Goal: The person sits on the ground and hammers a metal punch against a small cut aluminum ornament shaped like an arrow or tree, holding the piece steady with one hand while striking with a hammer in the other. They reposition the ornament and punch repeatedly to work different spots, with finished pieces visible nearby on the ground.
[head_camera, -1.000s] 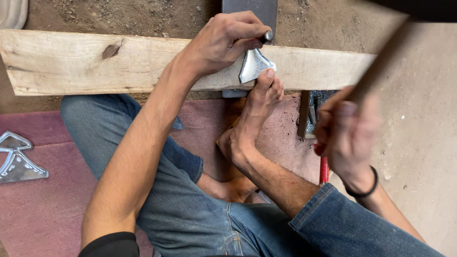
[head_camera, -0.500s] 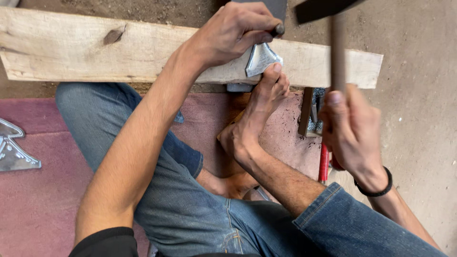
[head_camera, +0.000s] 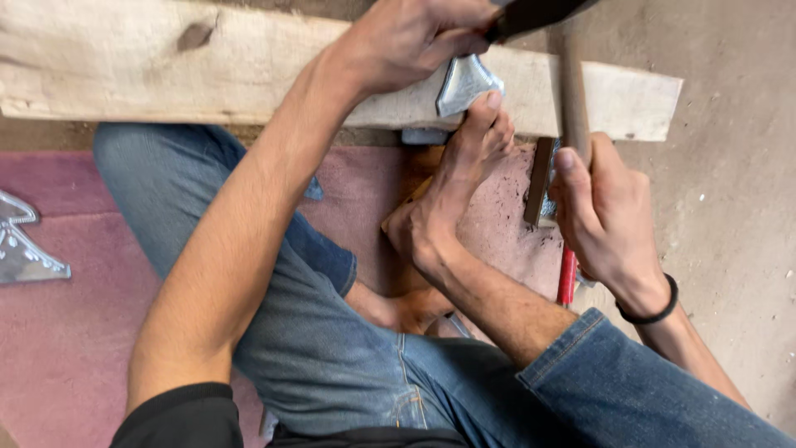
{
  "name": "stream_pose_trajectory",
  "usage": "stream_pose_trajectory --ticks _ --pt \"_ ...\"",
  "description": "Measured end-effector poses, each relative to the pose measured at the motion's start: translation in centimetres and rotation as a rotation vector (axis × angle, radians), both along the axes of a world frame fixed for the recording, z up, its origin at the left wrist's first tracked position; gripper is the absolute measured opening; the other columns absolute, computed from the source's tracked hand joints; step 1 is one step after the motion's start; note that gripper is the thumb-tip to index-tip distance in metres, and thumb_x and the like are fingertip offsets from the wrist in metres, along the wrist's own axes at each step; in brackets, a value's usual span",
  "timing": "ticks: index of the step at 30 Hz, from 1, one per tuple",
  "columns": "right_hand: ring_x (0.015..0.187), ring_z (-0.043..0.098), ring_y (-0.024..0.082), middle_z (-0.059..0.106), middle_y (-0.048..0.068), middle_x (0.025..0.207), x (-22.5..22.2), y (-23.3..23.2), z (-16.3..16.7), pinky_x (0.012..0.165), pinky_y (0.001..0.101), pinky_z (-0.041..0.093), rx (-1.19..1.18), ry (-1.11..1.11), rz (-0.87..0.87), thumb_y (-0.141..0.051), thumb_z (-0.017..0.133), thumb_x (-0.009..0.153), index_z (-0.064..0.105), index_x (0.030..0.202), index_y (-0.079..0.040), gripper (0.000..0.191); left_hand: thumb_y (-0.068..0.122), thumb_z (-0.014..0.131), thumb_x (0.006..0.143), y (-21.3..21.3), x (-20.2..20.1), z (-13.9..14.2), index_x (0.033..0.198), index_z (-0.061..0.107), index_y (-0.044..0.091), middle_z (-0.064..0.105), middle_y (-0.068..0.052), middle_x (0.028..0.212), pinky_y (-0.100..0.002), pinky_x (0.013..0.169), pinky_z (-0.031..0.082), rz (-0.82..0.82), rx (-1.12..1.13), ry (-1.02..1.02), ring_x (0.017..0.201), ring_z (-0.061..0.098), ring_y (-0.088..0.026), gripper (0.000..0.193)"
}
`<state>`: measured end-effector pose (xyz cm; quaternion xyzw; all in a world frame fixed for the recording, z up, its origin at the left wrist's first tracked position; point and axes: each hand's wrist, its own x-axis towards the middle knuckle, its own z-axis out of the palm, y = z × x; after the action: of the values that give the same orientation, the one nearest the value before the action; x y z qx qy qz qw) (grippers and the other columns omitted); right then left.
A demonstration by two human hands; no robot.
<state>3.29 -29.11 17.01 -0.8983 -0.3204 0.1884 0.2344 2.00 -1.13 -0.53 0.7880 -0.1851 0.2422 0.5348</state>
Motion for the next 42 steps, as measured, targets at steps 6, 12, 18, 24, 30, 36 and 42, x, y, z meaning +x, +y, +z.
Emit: stream_pose_trajectory --ticks 6,12,18,24,30,36,42 --pt "0.047 0.055 0.008 0.057 0.001 0.064 0.0 0.0 0.1 0.044 0.0235 0.043 0.14 0.027 -0.061 -0.038 0.041 0.12 0.051 0.11 -0.006 0.035 0.016 0.066 0.112 -0.2 0.0 0.0 0.111 0.069 0.003 0.069 -0.01 0.091 -0.037 0.073 0.054 -0.027 0.008 0.153 0.079 0.068 -0.022 0.013" --pt "0.046 0.055 0.008 0.058 0.002 0.066 0.1 -0.6 0.3 0.04 0.0237 0.044 0.116 0.067 -0.098 -0.039 0.042 0.119 0.053 0.102 -0.008 0.037 0.013 0.068 0.105 -0.2 0.0 0.1 0.116 0.072 0.006 0.072 -0.01 0.098 -0.037 0.076 0.055 0.006 -0.034 0.025 0.086 0.069 -0.022 0.014" --pt "0.052 0.056 0.009 0.061 0.002 0.067 0.0 -0.5 0.0 0.046 0.0256 0.045 -0.04 -0.045 0.003 -0.035 0.046 0.118 0.054 0.096 -0.005 0.038 0.008 0.077 0.102 -0.3 0.1 0.1 0.122 0.073 0.004 0.074 -0.01 0.099 -0.036 0.075 0.057 0.002 -0.113 0.003 0.087 0.072 -0.021 0.021" --pt "0.045 0.053 0.006 0.057 -0.002 0.064 -0.6 0.5 0.2 0.041 0.024 0.043 0.206 0.095 -0.082 -0.04 0.043 0.114 0.054 0.097 -0.008 0.037 0.007 0.075 0.103 0.0 0.2 0.3 0.12 0.074 0.004 0.074 -0.009 0.1 -0.036 0.079 0.057 -0.03 -0.097 0.027 0.09 0.073 -0.022 0.017" --pt "0.047 0.054 0.009 0.058 0.0 0.067 -0.3 -0.2 0.2 0.042 0.0265 0.043 0.142 -0.038 -0.016 -0.041 0.037 0.119 0.053 0.102 -0.007 0.041 0.004 0.076 0.099 -0.1 0.1 0.6 0.118 0.075 0.003 0.073 -0.01 0.098 -0.036 0.079 0.057 -0.039 -0.112 0.002 0.088 0.073 -0.023 0.019" --pt "0.044 0.053 0.009 0.059 0.001 0.063 -0.2 -0.3 -0.1 0.036 0.0259 0.042 -0.012 -0.017 -0.032 -0.042 0.04 0.114 0.054 0.094 -0.006 0.043 0.003 0.076 0.098 0.0 0.0 0.5 0.119 0.074 0.002 0.075 -0.01 0.103 -0.035 0.082 0.059 -0.041 -0.08 -0.055 0.093 0.075 -0.024 0.022" --pt "0.044 0.051 0.008 0.055 -0.001 0.062 -0.6 0.1 0.2 0.038 0.0255 0.042 0.074 0.034 -0.06 -0.043 0.039 0.114 0.053 0.099 -0.008 0.041 0.004 0.077 0.096 0.0 0.1 0.3 0.117 0.074 0.002 0.074 -0.011 0.103 -0.035 0.079 0.058 -0.055 -0.1 0.006 0.09 0.074 -0.025 0.021"
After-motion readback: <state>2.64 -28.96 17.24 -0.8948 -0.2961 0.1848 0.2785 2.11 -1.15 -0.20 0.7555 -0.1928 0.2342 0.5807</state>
